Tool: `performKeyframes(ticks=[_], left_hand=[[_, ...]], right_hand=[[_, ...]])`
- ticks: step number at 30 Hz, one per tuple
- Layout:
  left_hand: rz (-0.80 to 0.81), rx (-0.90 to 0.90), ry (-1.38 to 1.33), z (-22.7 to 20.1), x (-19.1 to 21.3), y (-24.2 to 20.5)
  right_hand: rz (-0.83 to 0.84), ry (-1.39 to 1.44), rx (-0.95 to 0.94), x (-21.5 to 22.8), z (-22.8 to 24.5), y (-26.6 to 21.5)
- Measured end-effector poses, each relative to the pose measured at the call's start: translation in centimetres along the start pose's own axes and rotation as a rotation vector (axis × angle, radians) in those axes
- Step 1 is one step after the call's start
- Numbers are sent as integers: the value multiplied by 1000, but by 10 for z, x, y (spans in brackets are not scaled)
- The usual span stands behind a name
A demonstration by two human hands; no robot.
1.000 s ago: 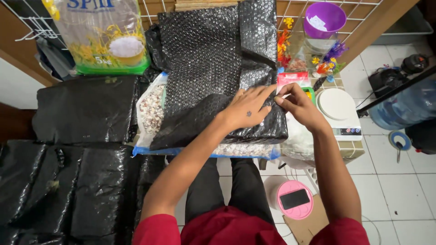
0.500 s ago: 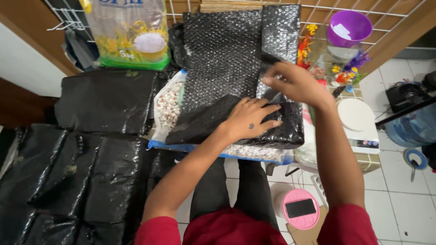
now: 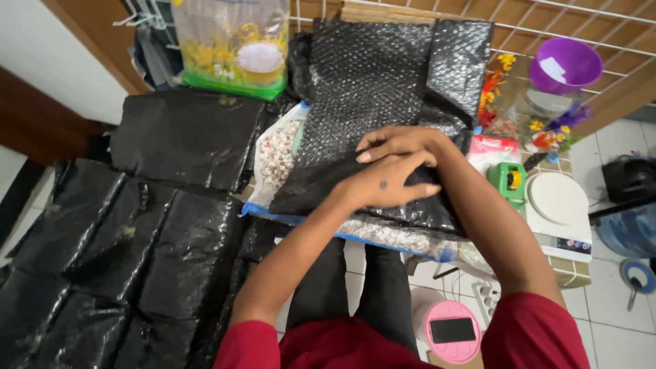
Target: Wrapping a small cardboard box in bubble wrap for shipping
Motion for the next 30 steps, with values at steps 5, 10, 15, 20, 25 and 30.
performKeyframes(ticks=[5,10,15,20,25,30], left_hand=[[-67,-23,-187,-32,37,-31],[-355,-11,-160,-33,75,-92],[14,462,-103,-11,69,-143],[4,675,-133,15,52,-163],[-298,470,-436,42,24,-157],[-497,347,-590,71,-4,-152]], right_hand=[[53,24,7,-1,-2,-3],[-59,42,234,12,-18,9],[-130,150,223,14,-6,-8],[-159,194,283,17,6,-20],[-112,316,383,16,7,-27],[-56,382,419,11,6,-28]])
Point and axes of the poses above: each hand's wrist, its own y-axis towards the middle knuckle, its own x-axis out of the back of the hand, z = x × y, the point moved 5 cm from there along y, towards the middle knuckle, and after that the axes turned 1 degree about z, right-handed, at the moved point
